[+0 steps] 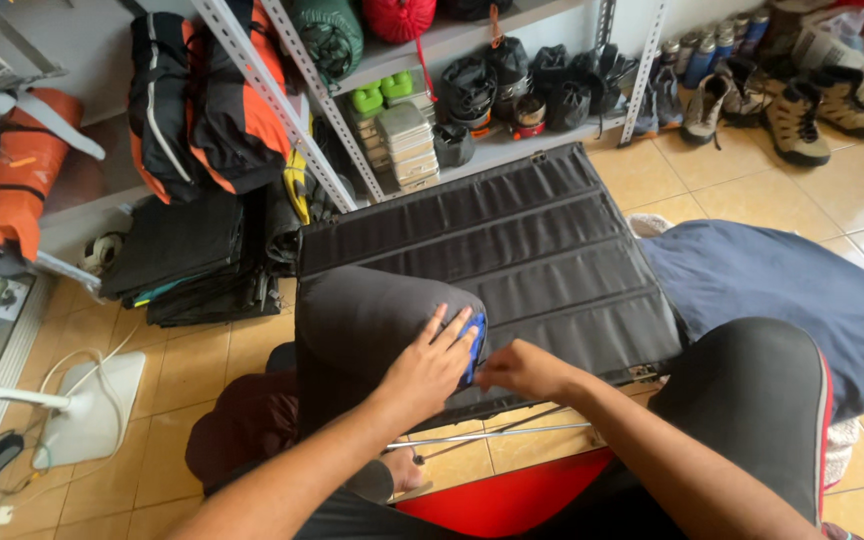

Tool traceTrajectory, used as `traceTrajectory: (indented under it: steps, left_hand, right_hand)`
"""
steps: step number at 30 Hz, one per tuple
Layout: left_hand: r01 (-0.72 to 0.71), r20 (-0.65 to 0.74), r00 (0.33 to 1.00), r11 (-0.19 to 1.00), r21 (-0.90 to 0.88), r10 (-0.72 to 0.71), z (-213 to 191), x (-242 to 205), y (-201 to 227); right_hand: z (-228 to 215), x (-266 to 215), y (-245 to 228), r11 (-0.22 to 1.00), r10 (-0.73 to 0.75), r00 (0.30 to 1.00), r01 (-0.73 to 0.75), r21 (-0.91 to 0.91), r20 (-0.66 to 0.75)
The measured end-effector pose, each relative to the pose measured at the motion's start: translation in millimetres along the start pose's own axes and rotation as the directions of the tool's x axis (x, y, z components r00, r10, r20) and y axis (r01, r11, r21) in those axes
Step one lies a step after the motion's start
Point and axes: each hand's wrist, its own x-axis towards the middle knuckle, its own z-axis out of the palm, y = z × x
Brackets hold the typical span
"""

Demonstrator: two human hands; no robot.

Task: The person stuffs a blue sleeping bag into a black compression sack by hand, working on a black folding surface in a room filled with outdoor gear.

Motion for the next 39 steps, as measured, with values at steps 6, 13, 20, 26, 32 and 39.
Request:
traceTrajectory:
  steps: [6, 13, 20, 26, 32, 39]
  left_hand:
    - [0.049, -0.041, 0.998, 0.995, 0.090, -0.045, 0, 5, -33]
    - [-0.031, 0.021, 0.999, 0.998, -0.059, 0.032, 43, -1, -18]
    - [0.028, -0.010, 0.999, 0.948, -0.317, -0.032, 13, 17, 0]
    - [0.377, -0.036, 0.901, 0.822, -0.426, -0.432, -5, -26, -63]
    - [0.782, 0.678, 0.277, -0.250, -0.571, -0.681, 32, -133, -86]
    - [0.128, 0.971, 0.103, -0.965, -0.228, -0.215, 1, -118, -45]
  right_hand:
    - [-38, -11, -6, 0.875, 0.152, 0.982, -0.080, 0.477, -0.115]
    - [-62, -18, 3, 0.902, 0.016, 0.997, 0.019, 0.432, -0.076]
    - [-67, -2, 46, 0.956, -0.012, 0.997, -0.012, -0.294, -0.079]
    - [-63, 20, 118, 0.866, 0.155, 0.972, -0.221, -0.448, -0.179]
    - [-58, -20, -8, 0.958, 0.268, 0.963, -0.265, 0.107, -0.018]
    - [6, -7, 2, 0.752, 0.094, 0.995, -0.064, 0.656, -0.011]
